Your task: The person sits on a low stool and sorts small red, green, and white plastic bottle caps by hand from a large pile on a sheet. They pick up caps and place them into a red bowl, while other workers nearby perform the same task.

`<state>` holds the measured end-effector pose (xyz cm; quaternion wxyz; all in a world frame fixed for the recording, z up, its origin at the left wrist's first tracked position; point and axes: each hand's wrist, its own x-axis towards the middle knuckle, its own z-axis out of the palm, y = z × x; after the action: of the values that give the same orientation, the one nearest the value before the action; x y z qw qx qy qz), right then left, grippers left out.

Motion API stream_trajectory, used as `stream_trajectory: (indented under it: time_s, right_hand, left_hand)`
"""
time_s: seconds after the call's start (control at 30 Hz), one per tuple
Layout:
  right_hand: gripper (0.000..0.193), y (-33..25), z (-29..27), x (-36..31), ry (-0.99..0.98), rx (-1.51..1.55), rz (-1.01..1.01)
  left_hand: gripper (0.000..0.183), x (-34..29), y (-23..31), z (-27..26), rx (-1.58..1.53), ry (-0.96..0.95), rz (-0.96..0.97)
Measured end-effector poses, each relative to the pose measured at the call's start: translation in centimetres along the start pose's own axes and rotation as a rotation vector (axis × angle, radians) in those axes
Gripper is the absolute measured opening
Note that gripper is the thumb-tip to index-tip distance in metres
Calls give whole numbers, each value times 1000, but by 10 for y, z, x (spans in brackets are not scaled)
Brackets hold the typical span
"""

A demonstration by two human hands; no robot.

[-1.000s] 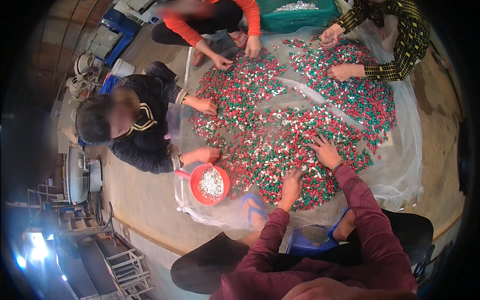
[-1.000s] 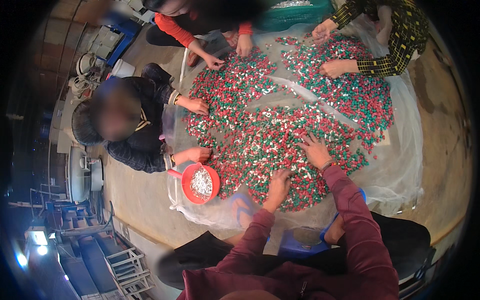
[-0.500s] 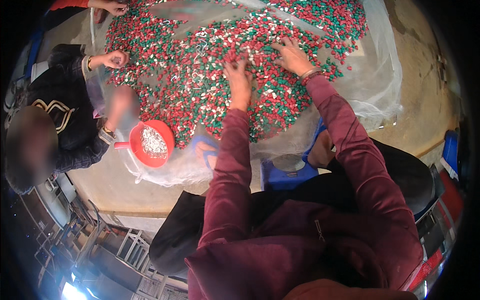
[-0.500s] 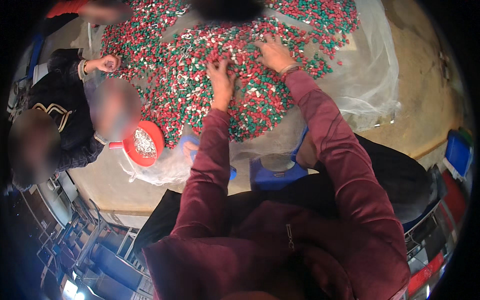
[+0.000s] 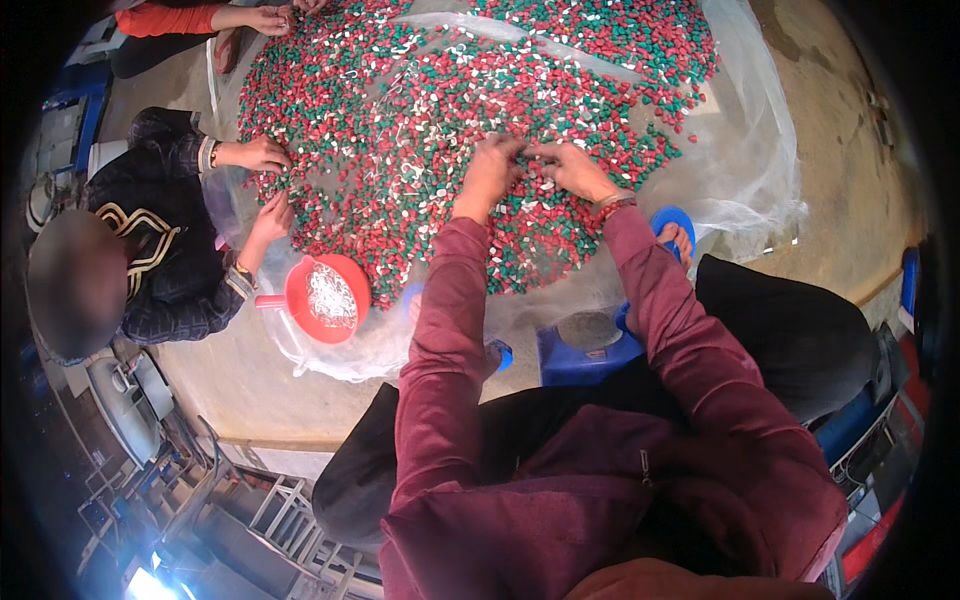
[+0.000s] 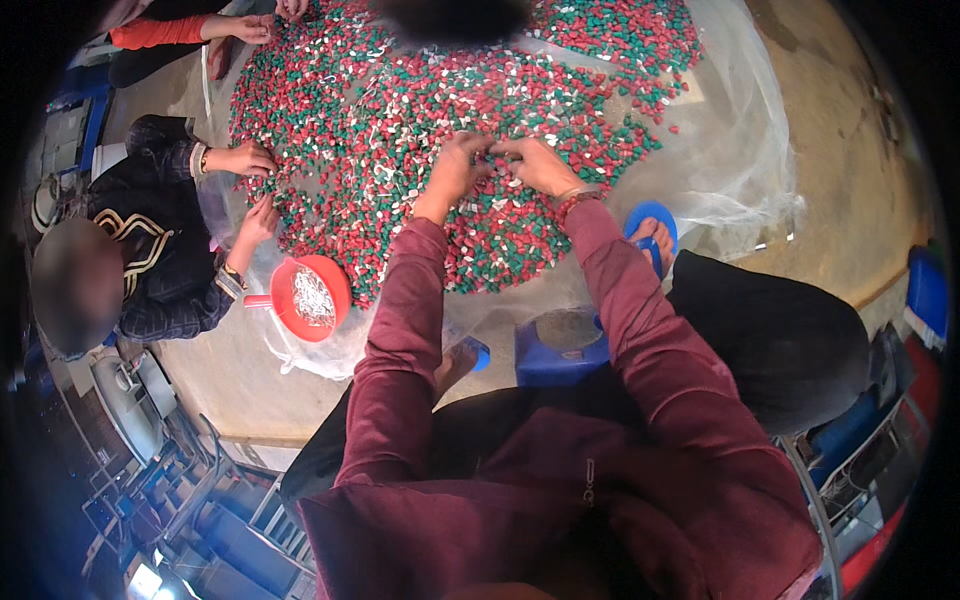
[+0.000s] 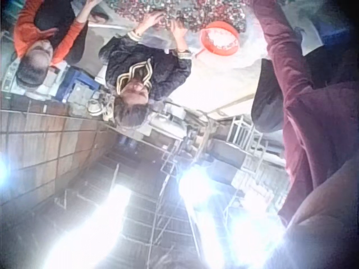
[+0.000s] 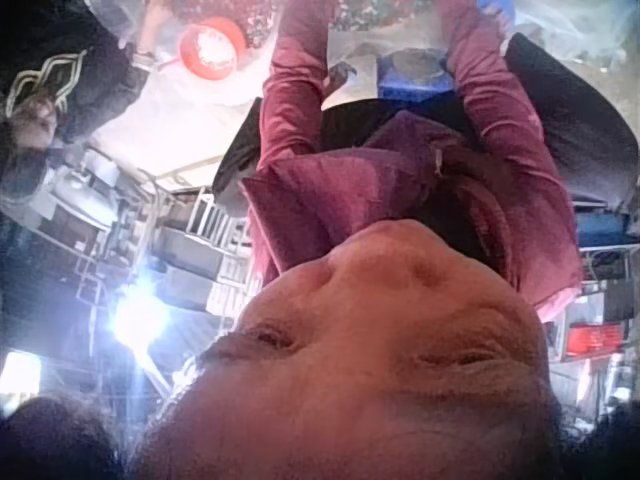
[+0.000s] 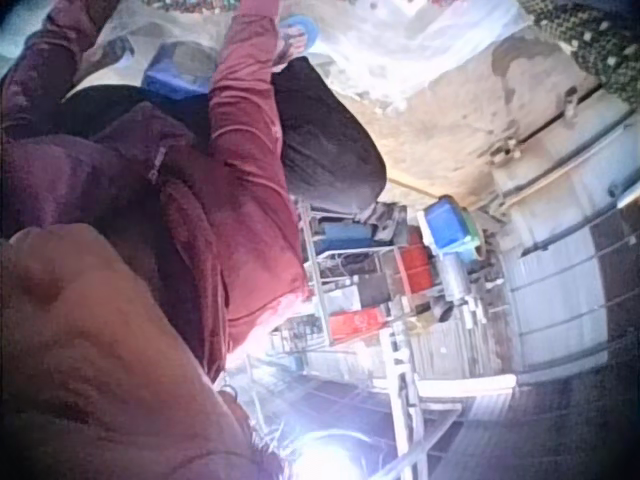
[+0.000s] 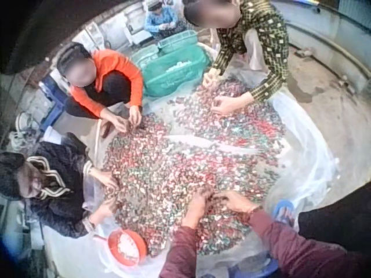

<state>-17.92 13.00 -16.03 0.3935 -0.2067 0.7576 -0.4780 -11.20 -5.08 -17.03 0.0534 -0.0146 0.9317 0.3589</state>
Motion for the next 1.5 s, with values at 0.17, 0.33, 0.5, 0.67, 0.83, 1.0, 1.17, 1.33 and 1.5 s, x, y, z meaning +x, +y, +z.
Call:
stream_trajectory:
  time_s: [0.17,0.33,0.5,0.67,0.83,1.0,1.17,1.33,1.5]
  right_hand:
    - [63,-4,-24,-31,125,262,68]
    - [60,-5,-37,-25,193,208,11]
    - [45,-6,-24,-26,218,280,22]
    - [38,-17,-13,-15,177,20,-66]
    - [37,-19,-8,20,284,-473,-334]
    - [39,-9,-9,37,295,-969,-170]
    - [35,4,5,42,216,-978,-171]
    - [33,14,26,36,227,-963,-223]
    - [25,21,44,23,197,-883,-208]
  left_hand:
    - [44,-48,5,41,155,7,4]
    - [20,-88,-11,27,144,-104,-74]
    - [25,-101,-11,-25,-91,230,-263]
    - [33,-98,-3,-54,-214,252,-434]
    - [42,-114,-10,-49,285,610,-248]
    - [43,-145,-22,-39,-99,572,-814]
    - [60,-129,-36,-32,-162,616,-835]
    - [70,-82,-41,-21,-146,570,-639]
    - [54,-46,-23,-6,-534,130,-561]
